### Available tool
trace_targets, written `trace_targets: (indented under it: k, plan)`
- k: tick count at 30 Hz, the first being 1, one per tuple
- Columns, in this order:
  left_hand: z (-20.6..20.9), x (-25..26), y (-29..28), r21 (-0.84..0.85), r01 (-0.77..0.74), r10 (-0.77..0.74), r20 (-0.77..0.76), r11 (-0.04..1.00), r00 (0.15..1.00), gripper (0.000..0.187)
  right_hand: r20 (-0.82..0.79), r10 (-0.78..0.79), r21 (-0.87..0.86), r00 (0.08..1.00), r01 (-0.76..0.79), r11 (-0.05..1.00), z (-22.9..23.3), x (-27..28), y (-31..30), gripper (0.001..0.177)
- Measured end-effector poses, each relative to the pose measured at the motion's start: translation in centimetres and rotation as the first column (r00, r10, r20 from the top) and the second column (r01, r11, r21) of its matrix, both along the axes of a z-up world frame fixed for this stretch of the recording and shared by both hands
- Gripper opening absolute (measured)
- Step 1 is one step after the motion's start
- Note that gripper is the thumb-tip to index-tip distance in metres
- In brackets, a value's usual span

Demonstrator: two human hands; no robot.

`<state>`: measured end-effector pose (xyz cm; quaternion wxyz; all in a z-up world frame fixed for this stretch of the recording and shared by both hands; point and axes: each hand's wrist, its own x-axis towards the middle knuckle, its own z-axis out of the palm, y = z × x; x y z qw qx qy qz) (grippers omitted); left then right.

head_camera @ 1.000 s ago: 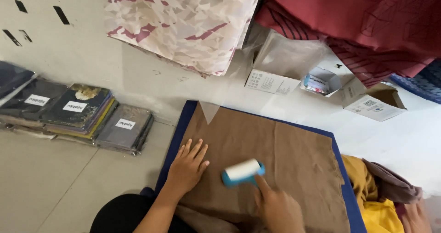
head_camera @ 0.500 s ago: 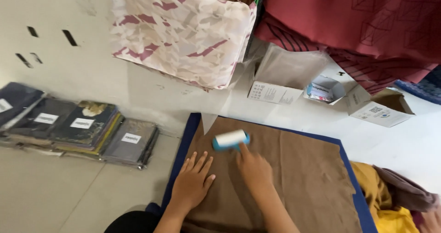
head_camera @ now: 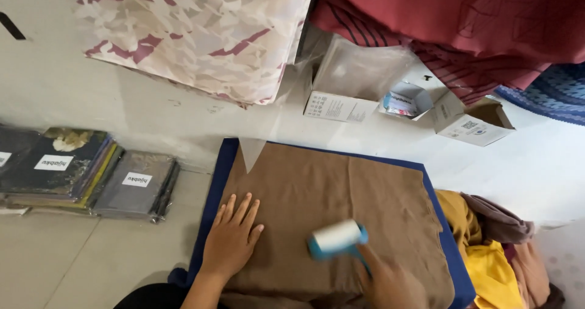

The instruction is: Cleaning a hijab with a lint roller and folding it neatly.

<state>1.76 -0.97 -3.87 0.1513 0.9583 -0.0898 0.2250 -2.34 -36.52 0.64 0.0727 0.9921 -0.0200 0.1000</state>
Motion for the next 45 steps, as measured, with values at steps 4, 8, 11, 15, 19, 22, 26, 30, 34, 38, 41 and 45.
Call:
trace_targets:
  k: [4, 8, 11, 15, 19, 22, 26, 30, 34, 38, 41, 45]
  plan:
    - [0.5, -0.1, 0.1, -0.013, 0.004, -0.004, -0.042, 1.0, 0.999, 0.058, -0.021, 0.019, 0.189, 1.0, -0.015, 0.982, 4.8, 8.5, 10.2, 0.044]
    - [1.1, -0.2, 0.2, -0.035, 0.02, -0.023, -0.091, 0.999, 0.996, 0.058, 0.098, 0.092, 0.312, 0.991, -0.119, 0.943, 2.2, 17.6, 14.4, 0.038]
    - [1.1, -0.1, 0.3, -0.025, 0.009, -0.012, -0.129, 1.0, 0.992, 0.057, 0.006, 0.077, 0.343, 0.997, -0.075, 0.936, 4.4, 17.2, 15.1, 0.037]
    - [1.1, -0.1, 0.4, -0.045, 0.026, -0.03, -0.102, 0.999, 0.994, 0.058, 0.027, 0.048, 0.298, 0.998, -0.054, 0.953, 3.8, 10.3, 11.2, 0.037]
    - [0.2, 0.0, 0.3, -0.018, 0.019, -0.021, -0.109, 1.0, 0.994, 0.06, -0.099, -0.072, 0.143, 0.992, 0.086, 0.986, 3.0, -1.0, 4.1, 0.053]
    - [-0.3, 0.2, 0.3, 0.013, 0.008, -0.007, -0.076, 1.0, 0.997, 0.06, -0.071, -0.133, 0.251, 0.989, 0.147, 0.957, -2.4, -6.5, -4.1, 0.054]
    - [0.1, 0.1, 0.4, 0.033, 0.003, 0.001, -0.132, 0.999, 0.991, 0.06, 0.012, 0.105, 0.277, 0.994, -0.104, 0.955, -7.7, -7.4, -15.8, 0.062]
    - [-0.1, 0.1, 0.5, 0.024, 0.002, 0.0, -0.059, 1.0, 0.998, 0.059, -0.196, -0.195, 0.117, 0.961, 0.22, 0.968, 5.3, -2.0, -1.9, 0.055]
    - [0.2, 0.0, 0.5, 0.03, -0.002, 0.004, -0.061, 1.0, 0.998, 0.059, 0.007, -0.072, 0.208, 0.997, 0.069, 0.976, 6.0, 7.3, 3.6, 0.048]
    - [-0.4, 0.2, 0.6, 0.037, -0.004, 0.004, 0.0, 0.999, 1.0, 0.059, 0.135, 0.01, 0.323, 0.991, -0.054, 0.945, 4.0, 17.3, 5.7, 0.037]
    - [0.0, 0.3, 0.8, 0.017, -0.008, 0.011, -0.156, 1.0, 0.988, 0.059, 0.102, 0.014, 0.214, 0.995, -0.036, 0.976, 4.0, 19.9, 6.0, 0.044]
    - [-0.4, 0.5, 0.9, 0.03, 0.005, 0.0, -0.185, 1.0, 0.983, 0.06, -0.025, 0.0, 0.298, 1.0, 0.007, 0.955, 6.8, 14.2, 4.8, 0.05]
